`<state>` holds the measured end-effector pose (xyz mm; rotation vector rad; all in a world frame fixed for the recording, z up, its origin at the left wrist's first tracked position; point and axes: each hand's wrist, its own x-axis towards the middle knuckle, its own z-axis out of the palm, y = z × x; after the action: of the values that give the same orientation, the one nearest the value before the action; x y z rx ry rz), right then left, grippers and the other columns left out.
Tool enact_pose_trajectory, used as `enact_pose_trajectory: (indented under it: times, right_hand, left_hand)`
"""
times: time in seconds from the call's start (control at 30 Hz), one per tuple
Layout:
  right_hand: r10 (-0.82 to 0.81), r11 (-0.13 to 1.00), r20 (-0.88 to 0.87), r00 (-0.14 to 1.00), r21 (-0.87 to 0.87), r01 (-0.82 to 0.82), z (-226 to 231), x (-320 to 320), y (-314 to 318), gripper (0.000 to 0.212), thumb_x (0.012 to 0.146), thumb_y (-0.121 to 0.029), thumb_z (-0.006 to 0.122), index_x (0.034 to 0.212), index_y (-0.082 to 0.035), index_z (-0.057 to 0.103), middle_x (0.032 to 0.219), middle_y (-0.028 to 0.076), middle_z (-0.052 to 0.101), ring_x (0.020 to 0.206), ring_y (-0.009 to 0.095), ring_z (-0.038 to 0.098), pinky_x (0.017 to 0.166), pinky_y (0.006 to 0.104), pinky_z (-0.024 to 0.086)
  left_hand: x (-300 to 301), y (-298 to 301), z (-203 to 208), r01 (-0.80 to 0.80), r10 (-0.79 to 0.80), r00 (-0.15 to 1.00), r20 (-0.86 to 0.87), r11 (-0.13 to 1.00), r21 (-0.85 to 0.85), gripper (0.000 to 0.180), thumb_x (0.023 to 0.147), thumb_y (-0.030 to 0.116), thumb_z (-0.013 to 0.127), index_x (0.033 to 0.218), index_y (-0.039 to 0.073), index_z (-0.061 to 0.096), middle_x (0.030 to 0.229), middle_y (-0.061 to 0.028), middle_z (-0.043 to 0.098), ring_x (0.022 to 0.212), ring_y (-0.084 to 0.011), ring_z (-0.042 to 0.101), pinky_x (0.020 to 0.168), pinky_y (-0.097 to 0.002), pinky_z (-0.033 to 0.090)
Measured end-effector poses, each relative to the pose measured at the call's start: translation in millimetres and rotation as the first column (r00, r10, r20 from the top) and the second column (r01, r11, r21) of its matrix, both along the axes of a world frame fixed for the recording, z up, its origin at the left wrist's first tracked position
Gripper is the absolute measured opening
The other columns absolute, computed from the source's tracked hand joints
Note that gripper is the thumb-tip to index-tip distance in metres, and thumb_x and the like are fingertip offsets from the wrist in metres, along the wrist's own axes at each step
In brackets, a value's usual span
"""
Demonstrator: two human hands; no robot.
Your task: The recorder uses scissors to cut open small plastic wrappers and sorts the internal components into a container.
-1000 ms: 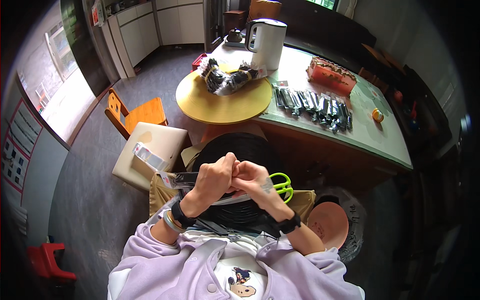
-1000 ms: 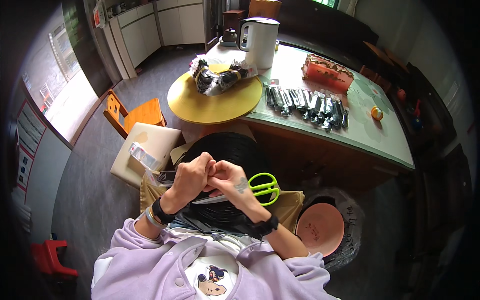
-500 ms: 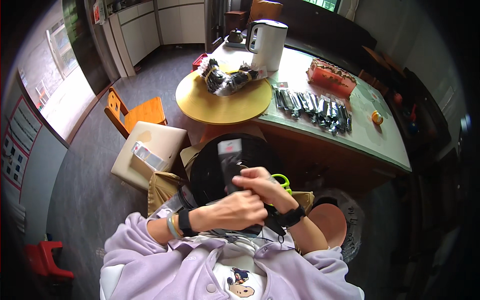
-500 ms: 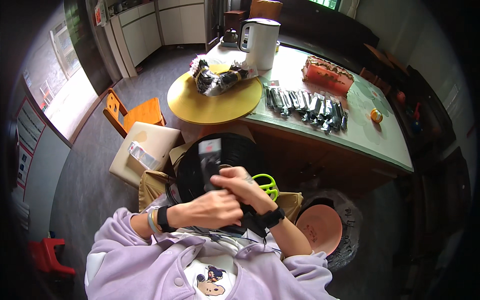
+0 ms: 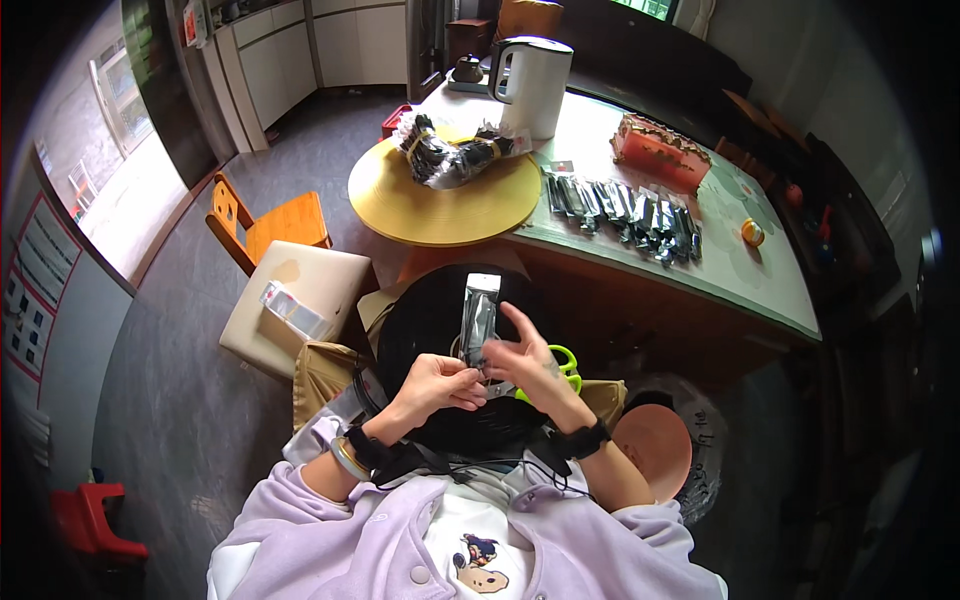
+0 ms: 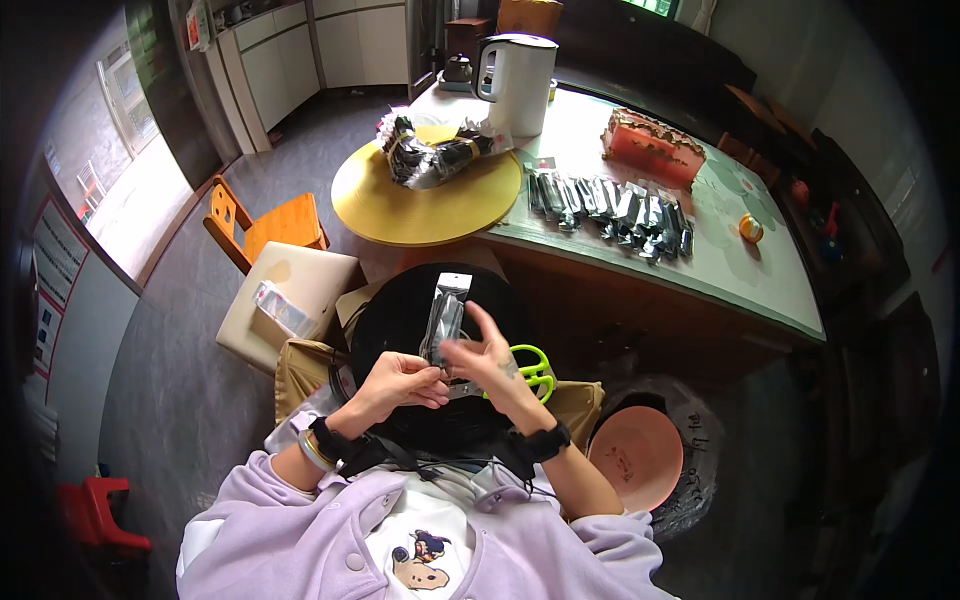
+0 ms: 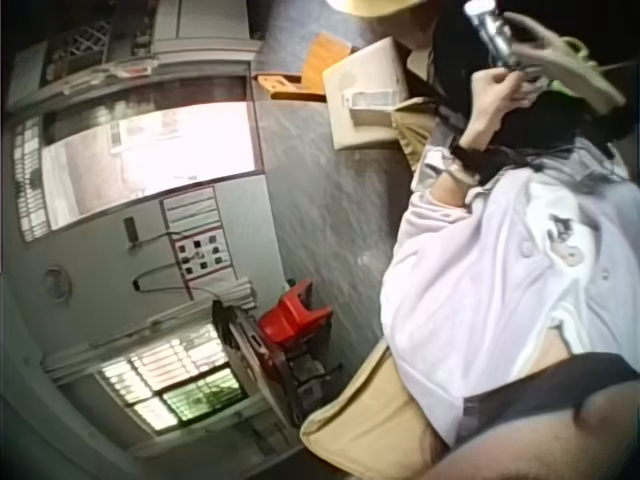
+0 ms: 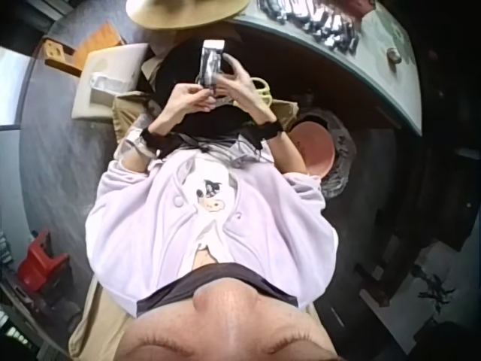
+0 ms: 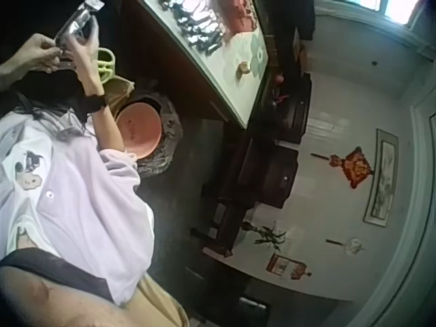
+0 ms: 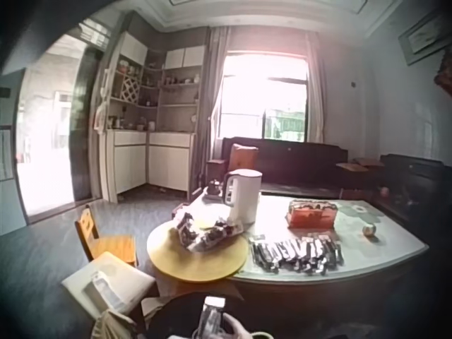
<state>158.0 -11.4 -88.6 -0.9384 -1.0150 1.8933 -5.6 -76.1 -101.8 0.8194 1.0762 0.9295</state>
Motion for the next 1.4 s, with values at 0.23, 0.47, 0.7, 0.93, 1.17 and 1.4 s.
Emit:
enact_pose_trajectory:
  times: [0.23, 0.47, 0.7, 0.93, 1.17, 1.4]
  right_hand:
    - [0.215, 0.881, 0.210, 0.954, 0.381, -0.283, -35.3, -2.0, -9.0, 0.043, 0.079, -0.004, 0.064, 0.120, -0.003, 0.053, 0.083, 0.006, 0.066, 0.072, 0.005, 0.057, 0.064, 0.0182, 0.048]
    - [0.072, 0.872, 0.219, 0.973, 0.460, -0.168, -38.5, -9.3, -21.8, 0.030, 0.078, -0.002, 0.064, 0.108, -0.003, 0.062, 0.080, 0.006, 0.067, 0.068, 0.005, 0.058, 0.061, 0.0175, 0.048]
    - [-0.105, 0.845, 0.204, 0.973, 0.534, -0.020, -49.0, -15.6, -27.8, 0.022, 0.078, -0.002, 0.063, 0.100, -0.003, 0.066, 0.080, 0.008, 0.068, 0.068, 0.006, 0.060, 0.059, 0.0187, 0.050]
    - [-0.083, 0.846, 0.213, 0.973, 0.531, -0.044, -45.2, -13.8, -26.5, 0.023, 0.079, -0.003, 0.062, 0.102, -0.003, 0.065, 0.081, 0.012, 0.068, 0.066, 0.011, 0.064, 0.059, 0.0198, 0.051]
    - [-0.388, 0.404, 0.545, 0.744, 0.826, -0.394, -4.1, 11.5, -28.4, 0.016, 0.076, -0.008, 0.062, 0.092, -0.006, 0.060, 0.077, 0.010, 0.059, 0.068, 0.026, 0.060, 0.058, 0.0314, 0.049]
    - [-0.339, 0.406, 0.695, 0.634, 0.716, -0.568, -12.9, 6.7, -36.9, 0.011, 0.073, -0.007, 0.062, 0.080, -0.007, 0.054, 0.079, 0.009, 0.051, 0.074, 0.027, 0.056, 0.059, 0.0379, 0.045]
  left_hand:
    - [-5.3, -3.1, -4.6, 0.027, -0.017, 0.989, 0.150, 0.998, -0.063, 0.021, 0.087, 0.013, 0.056, 0.094, -0.007, 0.059, 0.088, -0.0161, 0.064, 0.082, -0.0236, 0.065, 0.074, -0.0328, 0.055]
    - [-5.9, -5.1, -8.0, 0.023, -0.011, 0.982, 0.189, 0.998, -0.061, 0.019, 0.087, 0.009, 0.053, 0.095, -0.007, 0.058, 0.092, -0.0172, 0.063, 0.086, -0.0243, 0.064, 0.078, -0.0348, 0.054]
    - [-2.7, -5.1, -9.2, 0.015, -0.001, 0.982, 0.190, 0.997, -0.069, 0.021, 0.089, 0.007, 0.049, 0.100, -0.009, 0.056, 0.096, -0.0185, 0.062, 0.089, -0.0258, 0.063, 0.081, -0.0364, 0.053]
    - [-0.7, -5.8, -13.9, -0.036, 0.045, 0.983, 0.175, 0.998, -0.055, 0.021, 0.089, 0.007, 0.047, 0.099, -0.008, 0.057, 0.092, -0.0173, 0.063, 0.084, -0.0243, 0.065, 0.077, -0.0336, 0.055]
    - [2.3, -5.4, -7.9, -0.060, 0.065, 0.996, 0.059, 0.994, -0.089, 0.022, 0.091, 0.011, 0.047, 0.099, -0.006, 0.057, 0.088, -0.0166, 0.064, 0.080, -0.0236, 0.066, 0.072, -0.0345, 0.056]
    - [8.8, -8.3, -12.7, -0.092, 0.091, 0.996, -0.011, 0.995, -0.040, 0.021, 0.090, 0.011, 0.048, 0.098, -0.005, 0.057, 0.085, -0.0142, 0.064, 0.076, -0.0217, 0.066, 0.069, -0.0326, 0.056]
